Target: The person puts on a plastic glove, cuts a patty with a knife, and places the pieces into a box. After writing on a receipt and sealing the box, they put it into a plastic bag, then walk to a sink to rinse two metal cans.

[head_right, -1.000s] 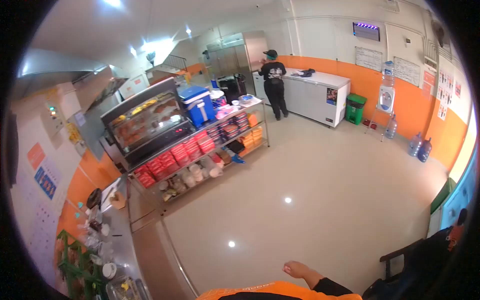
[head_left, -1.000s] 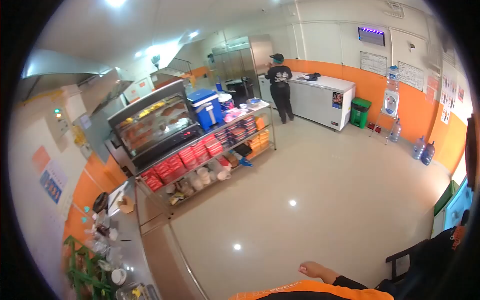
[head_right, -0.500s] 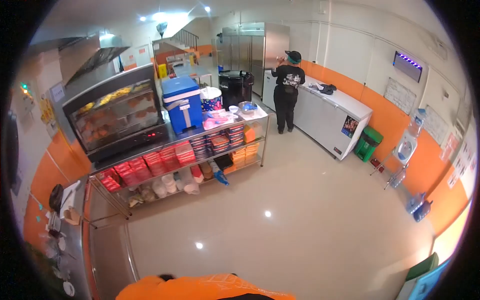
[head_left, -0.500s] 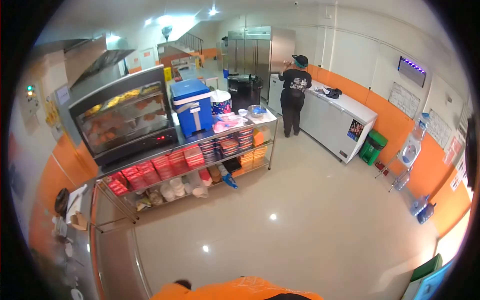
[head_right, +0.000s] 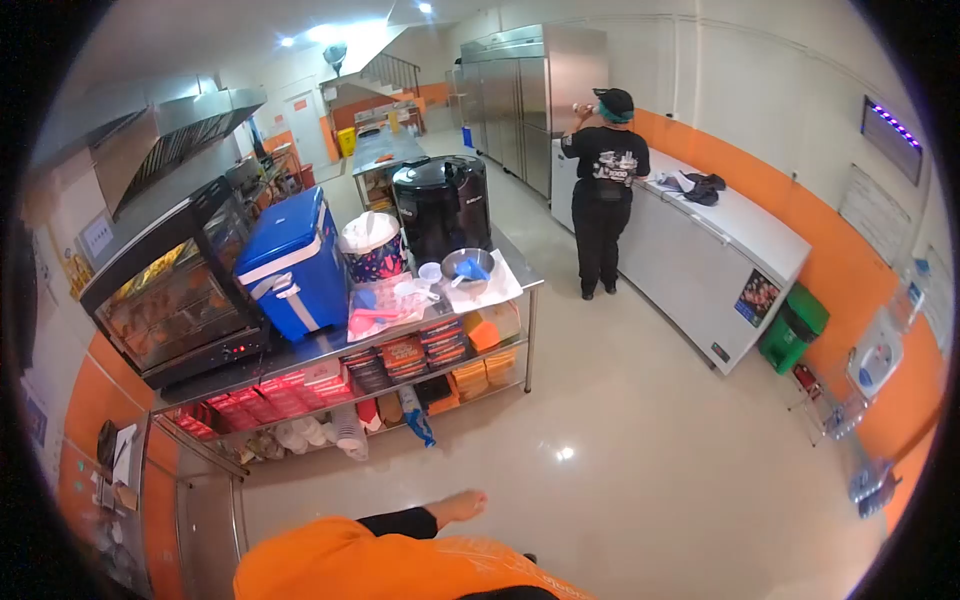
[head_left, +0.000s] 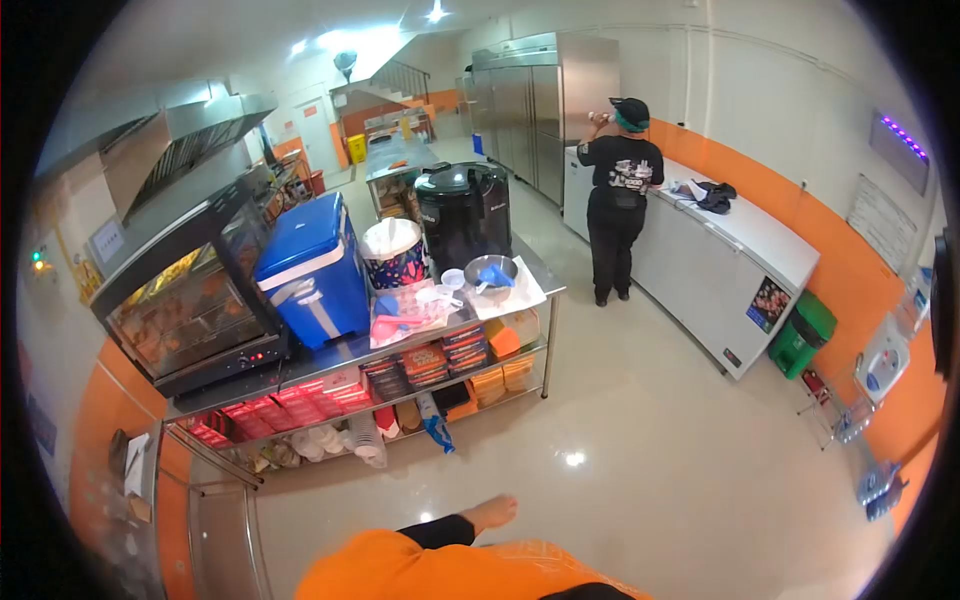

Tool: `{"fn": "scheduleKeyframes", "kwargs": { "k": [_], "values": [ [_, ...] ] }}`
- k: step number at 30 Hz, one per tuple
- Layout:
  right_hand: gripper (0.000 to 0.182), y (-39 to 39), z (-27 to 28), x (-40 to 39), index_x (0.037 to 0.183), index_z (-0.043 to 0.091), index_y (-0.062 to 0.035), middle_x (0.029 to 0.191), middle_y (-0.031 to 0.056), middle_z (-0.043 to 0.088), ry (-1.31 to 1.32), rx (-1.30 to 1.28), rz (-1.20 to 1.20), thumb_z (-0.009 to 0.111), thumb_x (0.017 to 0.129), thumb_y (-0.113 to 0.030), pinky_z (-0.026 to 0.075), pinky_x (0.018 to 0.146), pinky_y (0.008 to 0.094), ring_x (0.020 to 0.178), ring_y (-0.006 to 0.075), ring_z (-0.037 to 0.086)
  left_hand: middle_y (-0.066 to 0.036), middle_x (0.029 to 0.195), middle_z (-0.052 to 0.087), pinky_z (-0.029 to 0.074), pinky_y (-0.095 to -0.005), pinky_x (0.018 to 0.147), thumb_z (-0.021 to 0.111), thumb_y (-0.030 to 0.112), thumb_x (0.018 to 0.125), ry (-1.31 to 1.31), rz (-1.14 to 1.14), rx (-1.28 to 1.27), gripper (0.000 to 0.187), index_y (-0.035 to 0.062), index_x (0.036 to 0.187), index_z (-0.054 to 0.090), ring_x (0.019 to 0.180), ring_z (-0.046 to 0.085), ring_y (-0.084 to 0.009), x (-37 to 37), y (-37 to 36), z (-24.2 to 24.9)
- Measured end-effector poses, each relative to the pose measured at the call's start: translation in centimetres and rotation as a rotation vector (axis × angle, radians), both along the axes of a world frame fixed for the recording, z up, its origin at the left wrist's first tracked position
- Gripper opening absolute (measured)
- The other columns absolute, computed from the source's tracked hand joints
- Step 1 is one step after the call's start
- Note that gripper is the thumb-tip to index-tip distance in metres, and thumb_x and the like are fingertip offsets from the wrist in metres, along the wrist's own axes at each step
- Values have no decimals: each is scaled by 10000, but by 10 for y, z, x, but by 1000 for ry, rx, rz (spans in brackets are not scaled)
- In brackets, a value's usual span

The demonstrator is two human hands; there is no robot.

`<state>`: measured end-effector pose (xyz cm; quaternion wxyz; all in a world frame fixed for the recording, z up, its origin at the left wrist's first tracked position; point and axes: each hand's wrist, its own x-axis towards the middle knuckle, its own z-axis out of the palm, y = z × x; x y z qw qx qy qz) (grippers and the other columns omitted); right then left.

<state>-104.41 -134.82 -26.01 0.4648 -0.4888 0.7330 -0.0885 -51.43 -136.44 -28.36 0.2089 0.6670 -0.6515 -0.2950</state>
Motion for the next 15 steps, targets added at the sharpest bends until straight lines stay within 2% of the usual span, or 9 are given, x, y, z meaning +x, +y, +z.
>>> {"fn": "scheduleKeyframes", "kwargs": {
  "k": [2,6,7,8,9,11,13,14,15],
  "values": [
    [170,-114,-20,-6,894,615,32,788,170,660,-24,-32,-24,584,920,-132,546,638,424,727,257,671,-255,1071,686,514,-484,875,653,337,895,3,-199,76,366,31,1093,689,999,660,-397,1,-7,-16],
    [150,-400,-80,-10,895,610,34,768,154,656,-148,-233,-142,570,926,-107,551,610,407,699,228,672,-247,1161,660,494,-480,931,668,392,878,128,-79,500,463,30,1167,662,1063,640,-402,61,-115,-20],
    [136,-476,-58,8,916,591,25,738,100,622,-192,-320,-39,544,956,-96,524,543,324,629,172,625,-245,1184,653,489,-479,946,672,405,873,127,-52,554,489,30,1186,655,1079,635,-403,80,-147,-24],
    [147,-539,-39,30,888,575,5,715,84,605,-214,-400,-73,544,969,-114,522,541,325,624,173,613,-243,1206,647,484,-478,960,676,419,869,130,-33,596,515,29,1204,648,1095,630,-405,98,-180,-29],
    [139,-590,-2,58,914,569,-22,753,67,603,-213,-461,11,532,995,-129,520,542,317,620,165,601,-241,1228,640,479,-477,974,680,433,865,125,-17,630,541,29,1223,642,1111,625,-406,117,-218,-36],
    [122,-671,2,101,964,574,-49,808,57,607,-297,-507,-87,534,1018,-151,524,553,318,632,161,607,-237,1273,627,470,-476,1002,688,460,856,90,-29,657,594,29,1260,628,1143,615,-408,152,-304,-40],
    [98,-711,-12,132,972,578,-68,710,47,590,-309,-382,-164,535,1018,-143,494,534,296,643,145,608,-233,1318,614,460,-474,1030,696,487,847,34,-78,698,648,28,1297,615,1175,604,-410,174,-394,-44],
    [76,-720,-22,144,969,591,-58,720,55,616,-150,-341,-8,547,1007,-106,502,534,296,637,138,613,-231,1341,608,455,-473,1045,699,501,843,-12,-107,730,675,28,1316,608,1191,599,-412,180,-446,-35],
    [108,-718,-13,164,971,609,-40,787,75,674,-167,-209,76,577,996,-141,516,552,334,648,165,641,-229,1363,601,450,-472,1059,703,515,839,-63,-146,753,702,28,1334,602,1207,594,-413,184,-505,-10]
  ]
}}
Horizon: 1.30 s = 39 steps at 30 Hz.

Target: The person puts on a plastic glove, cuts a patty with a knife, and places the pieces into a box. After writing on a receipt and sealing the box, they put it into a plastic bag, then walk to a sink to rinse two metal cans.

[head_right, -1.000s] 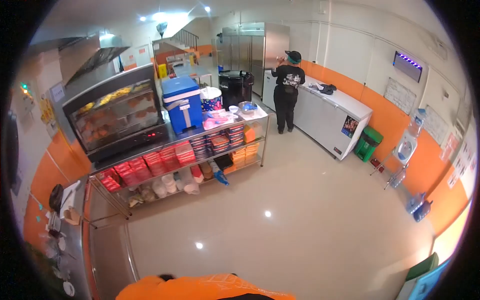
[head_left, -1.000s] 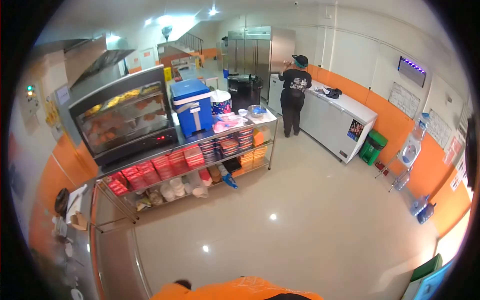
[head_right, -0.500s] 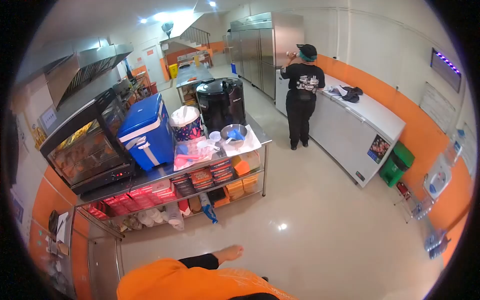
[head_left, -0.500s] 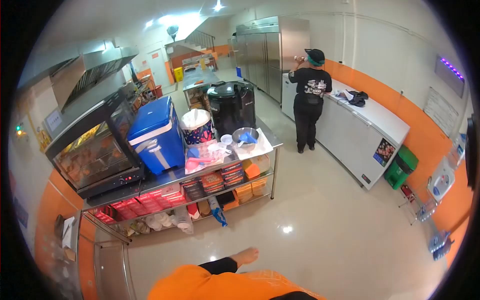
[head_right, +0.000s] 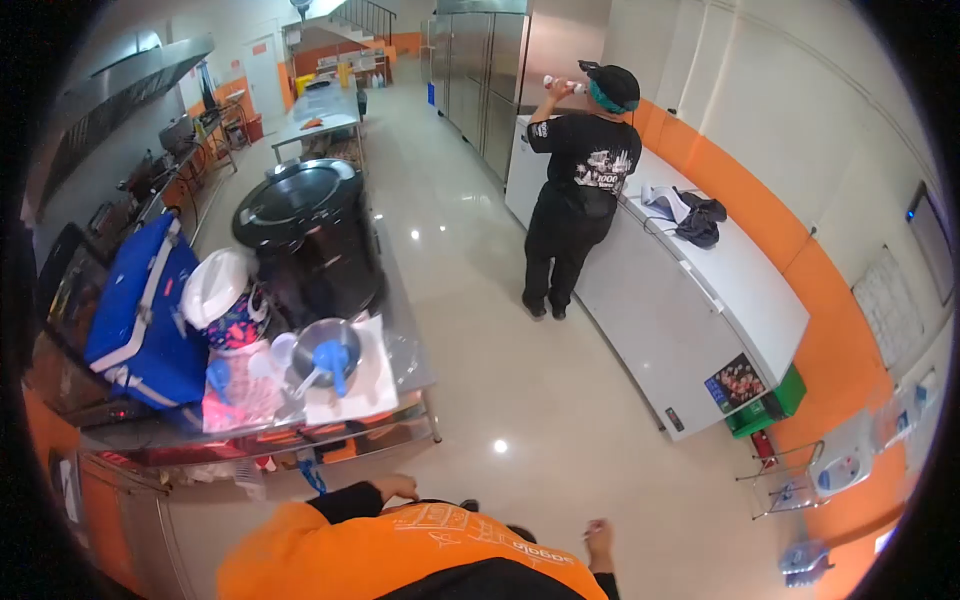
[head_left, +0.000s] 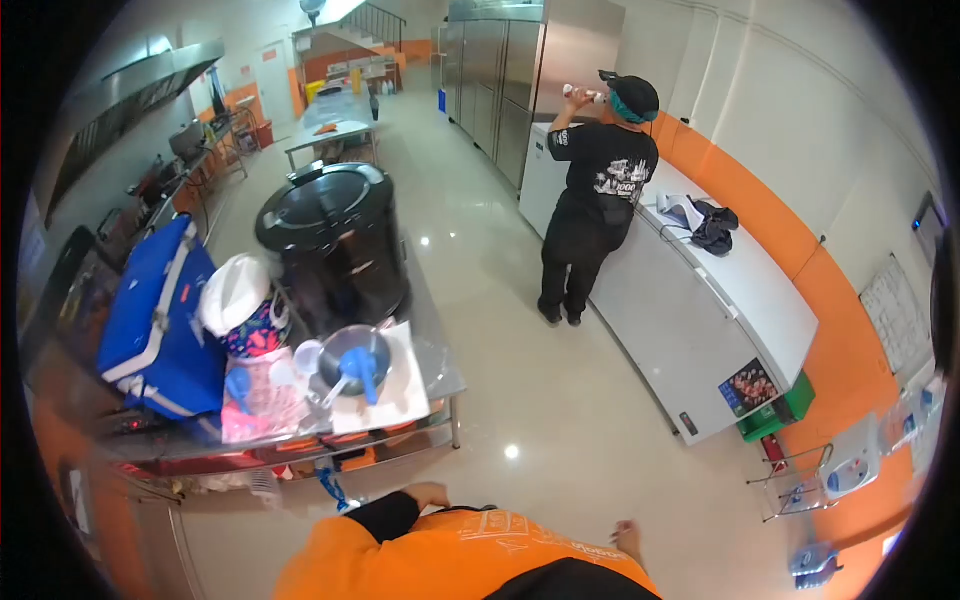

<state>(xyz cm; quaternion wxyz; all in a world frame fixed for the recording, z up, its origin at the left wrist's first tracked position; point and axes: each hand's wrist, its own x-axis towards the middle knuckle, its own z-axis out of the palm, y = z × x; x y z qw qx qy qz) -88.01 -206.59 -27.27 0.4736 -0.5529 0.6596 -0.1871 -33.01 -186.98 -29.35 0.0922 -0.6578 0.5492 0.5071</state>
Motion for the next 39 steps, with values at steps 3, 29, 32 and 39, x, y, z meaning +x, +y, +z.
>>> {"fn": "scheduleKeyframes", "kwargs": {
  "k": [3,29,32,39],
  "values": [
    [153,-14,-3,48,954,621,-27,787,97,699,165,104,197,601,987,-174,526,564,352,670,175,668,-241,1174,693,515,-480,923,651,415,895,66,-13,-344,493,35,1208,676,1073,664,-410,3,-168,51],
    [47,-1011,40,793,987,553,-82,836,41,581,-426,-154,265,508,999,-82,503,525,317,659,147,590,-224,1287,647,491,-437,1002,614,273,959,370,1234,-599,498,3,1372,553,1163,631,-370,549,-579,-119],
    [211,-964,23,876,1117,549,-49,888,90,586,-165,-97,538,635,925,-28,558,530,329,719,200,670,-206,1231,681,516,-431,964,610,281,970,-36,1106,-544,477,22,1368,558,1111,662,-358,608,-638,-3],
    [180,-977,-10,1034,1122,550,-21,1028,113,593,-87,124,560,599,958,-78,582,544,349,728,231,705,-203,1239,680,531,-432,942,573,262,995,-49,1116,-574,419,13,1333,570,1124,654,-367,873,-749,57]
  ]
}}
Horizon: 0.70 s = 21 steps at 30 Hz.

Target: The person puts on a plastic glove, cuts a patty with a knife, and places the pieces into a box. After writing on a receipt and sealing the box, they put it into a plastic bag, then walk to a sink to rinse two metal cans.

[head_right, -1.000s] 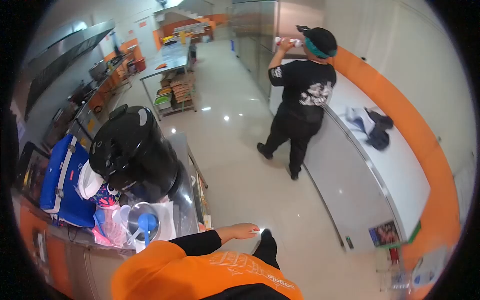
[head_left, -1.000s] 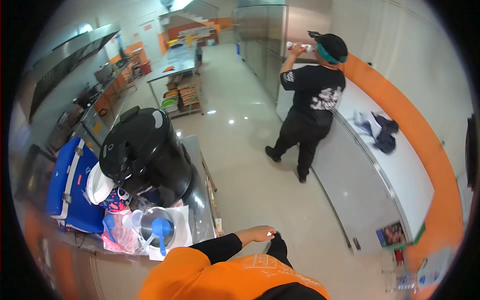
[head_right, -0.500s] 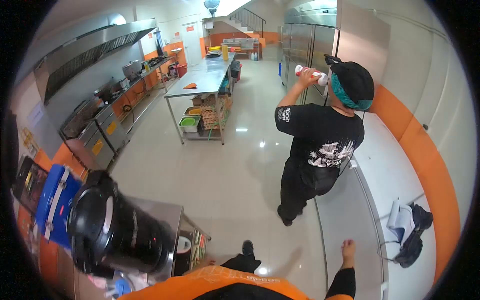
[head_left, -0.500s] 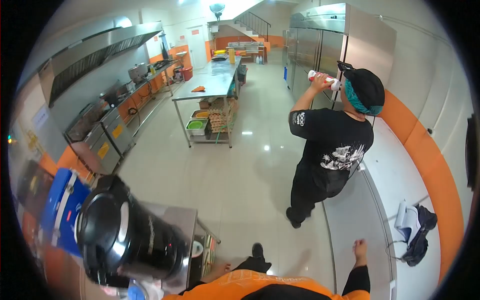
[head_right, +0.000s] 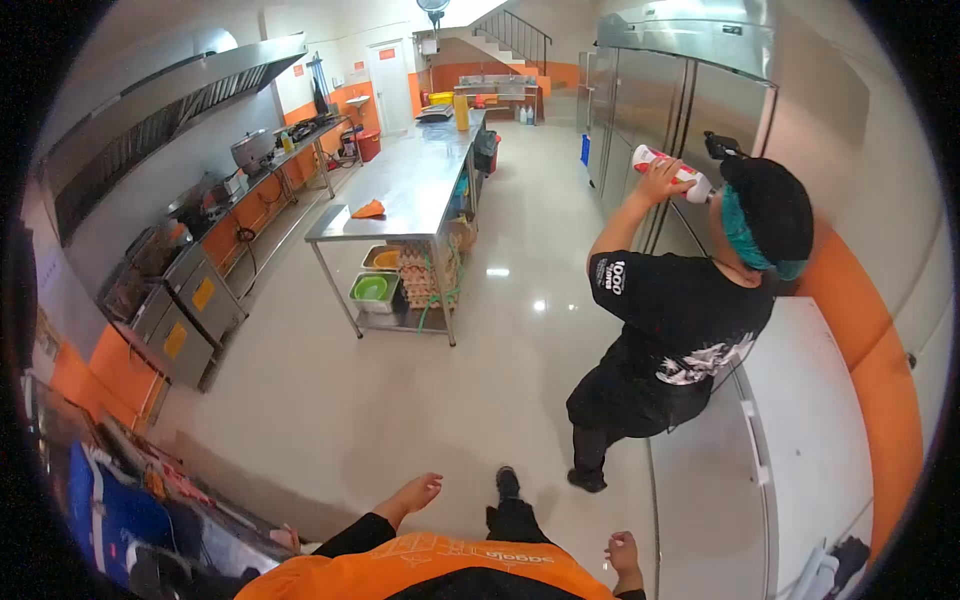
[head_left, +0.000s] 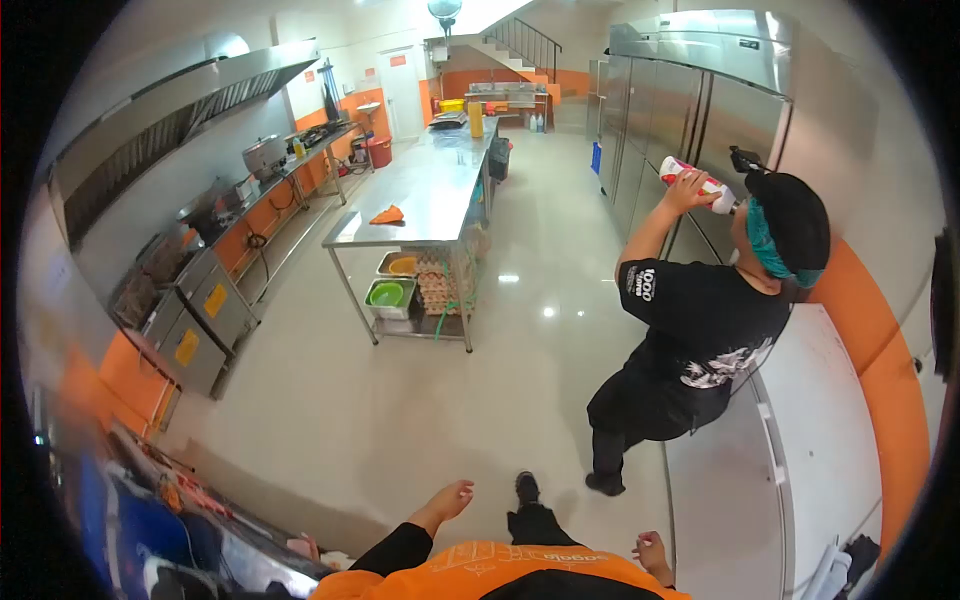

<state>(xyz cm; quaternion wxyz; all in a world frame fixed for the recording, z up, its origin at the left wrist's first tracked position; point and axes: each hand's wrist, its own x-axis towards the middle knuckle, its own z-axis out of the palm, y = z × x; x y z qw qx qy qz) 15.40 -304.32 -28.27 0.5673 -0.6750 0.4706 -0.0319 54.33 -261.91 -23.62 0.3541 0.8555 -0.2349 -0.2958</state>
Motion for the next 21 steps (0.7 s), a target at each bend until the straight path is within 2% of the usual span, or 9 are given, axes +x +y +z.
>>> {"fn": "scheduleKeyframes", "kwargs": {
  "k": [2,4,6,8,10,14,16,19,21],
  "values": [
    [161,-31,-8,48,1106,557,-27,998,114,610,77,32,-20,592,966,-98,577,534,349,729,226,707,-210,1236,679,526,-440,950,578,266,990,34,4,86,423,9,1326,575,1122,655,-371,50,-4,-20],
    [146,-74,-18,125,1087,569,-38,964,124,641,161,22,-28,590,972,-125,570,522,349,727,213,709,-220,1258,666,507,-459,982,585,258,979,-13,22,278,422,5,1316,587,1157,638,-379,96,27,-104],
    [177,-118,-66,209,1042,609,-36,905,145,689,221,-109,163,608,964,-195,575,586,383,738,229,711,-230,1270,652,474,-474,1029,584,248,971,216,104,353,424,4,1317,597,1188,607,-382,119,59,-94],
    [200,-160,-121,313,1040,612,-23,816,112,669,72,-390,442,595,982,-213,555,575,365,682,222,689,-231,1272,649,472,-472,1031,582,246,971,330,214,401,424,2,1318,597,1190,604,-382,144,87,-85],
    [221,-161,-33,456,1037,636,-14,846,120,695,190,-230,566,610,970,-223,557,625,364,704,222,693,-233,1275,646,470,-471,1033,580,243,971,399,331,433,425,0,1319,596,1191,601,-382,181,108,-80],
    [212,-161,8,658,1019,658,-18,887,123,727,166,-412,777,626,963,-220,552,716,347,779,211,710,-236,1279,641,466,-467,1037,576,237,971,438,502,443,426,-4,1321,595,1194,595,-381,266,133,-93],
    [188,-181,8,742,1010,662,-29,887,124,728,51,-376,754,618,967,-206,550,707,347,778,210,710,-237,1282,638,464,-466,1039,575,234,970,443,514,455,427,-6,1323,594,1195,591,-381,321,132,-109],
    [124,-182,18,803,973,659,-47,819,95,697,-41,-384,551,607,967,-160,541,670,352,721,193,680,-240,1285,634,461,-463,1042,572,230,970,417,406,463,428,-9,1324,594,1197,587,-381,424,95,-142],
    [121,-198,-21,798,957,655,-57,769,79,668,-185,-413,435,614,964,-171,532,644,366,670,196,655,-241,1288,631,459,-462,1044,570,228,970,265,110,474,428,-11,1326,593,1199,584,-381,506,36,-181]
  ]
}}
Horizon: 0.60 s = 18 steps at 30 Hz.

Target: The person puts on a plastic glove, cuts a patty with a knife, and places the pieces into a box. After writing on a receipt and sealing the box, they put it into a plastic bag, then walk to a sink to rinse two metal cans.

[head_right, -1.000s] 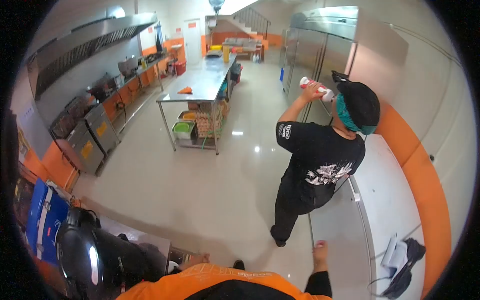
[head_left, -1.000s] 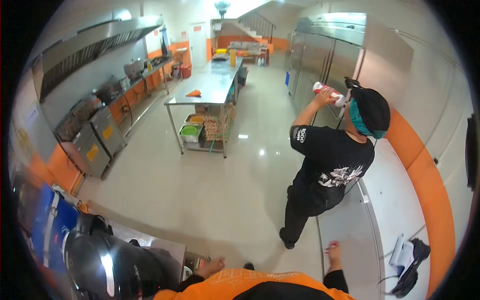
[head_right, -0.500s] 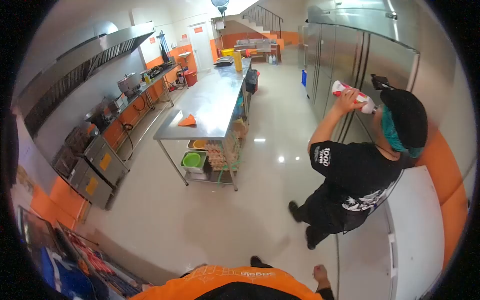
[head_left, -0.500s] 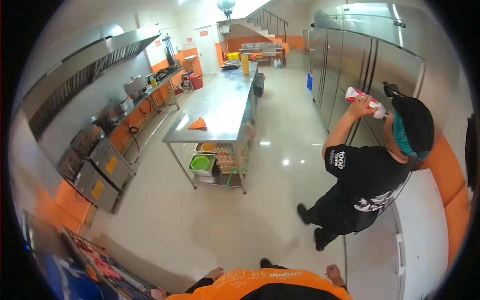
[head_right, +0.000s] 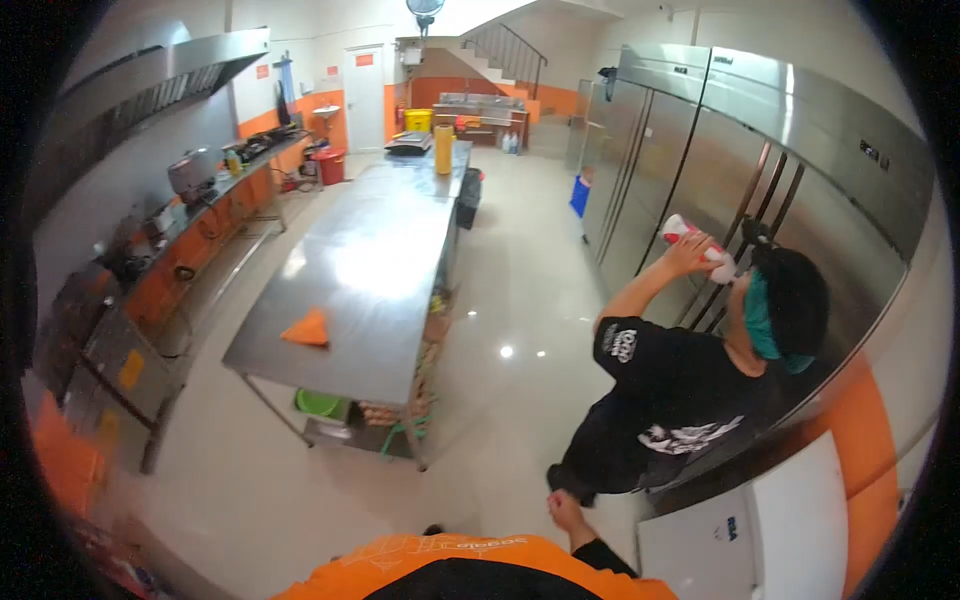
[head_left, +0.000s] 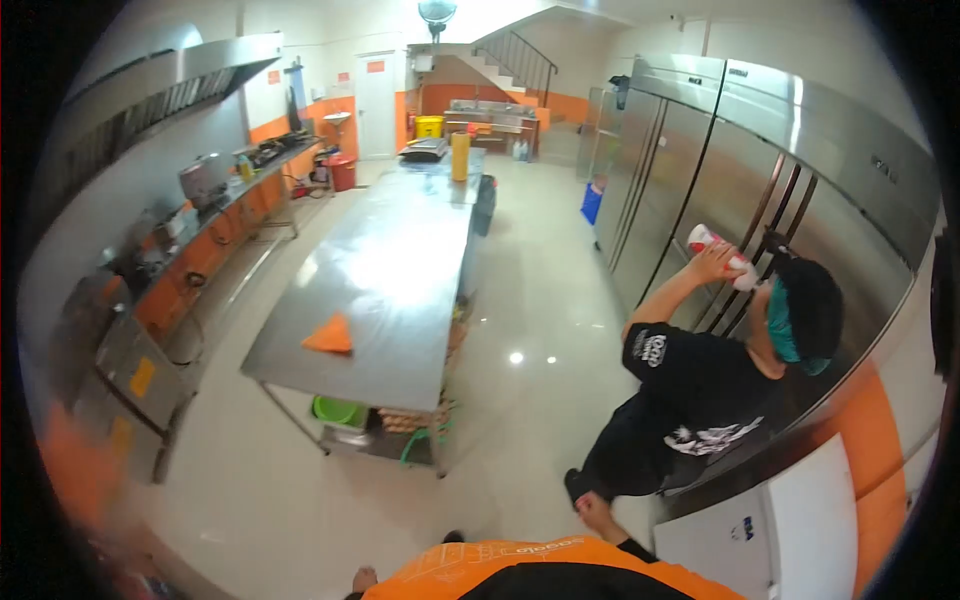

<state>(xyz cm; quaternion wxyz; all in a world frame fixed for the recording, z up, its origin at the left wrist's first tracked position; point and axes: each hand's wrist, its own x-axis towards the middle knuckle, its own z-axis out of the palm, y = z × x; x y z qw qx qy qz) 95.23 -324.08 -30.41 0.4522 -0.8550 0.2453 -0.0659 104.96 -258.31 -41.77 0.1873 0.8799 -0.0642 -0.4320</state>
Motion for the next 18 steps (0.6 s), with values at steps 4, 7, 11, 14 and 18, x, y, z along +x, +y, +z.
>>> {"fn": "scheduleKeyframes", "kwargs": {
  "k": [4,7,11,14,18],
  "values": [
    [244,-29,-18,-38,1031,670,-59,868,122,708,339,124,29,621,973,-291,540,730,396,784,279,695,-213,1368,582,442,-415,1036,521,351,1045,387,203,-459,520,-19,1411,527,1237,555,-334,176,-196,59],
    [262,-48,-45,-73,987,674,-38,894,88,709,468,426,-435,711,915,-288,534,816,368,862,195,674,-203,1328,618,444,-394,1033,479,468,1054,259,-460,-472,585,-20,1370,550,1224,578,-328,269,-360,89],
    [235,-92,-39,-20,947,648,-43,876,100,691,486,513,-709,675,931,-276,529,764,393,806,232,653,-191,1208,678,488,-422,982,503,462,1044,107,-575,-659,541,6,1323,586,1146,633,-350,373,-520,143],
    [223,-138,-25,72,918,628,-47,862,108,677,468,532,-759,648,942,-268,525,726,412,764,260,637,-171,1206,692,514,-438,956,524,491,1030,-40,-763,-460,590,10,1370,556,1112,662,-340,474,-581,83],
    [219,-202,7,216,878,602,-52,843,120,658,406,421,-535,612,958,-256,520,674,437,707,298,616,-175,1218,688,510,-438,965,535,495,1020,66,-662,-316,595,12,1366,562,1126,656,-344,555,-600,90]
  ]
}}
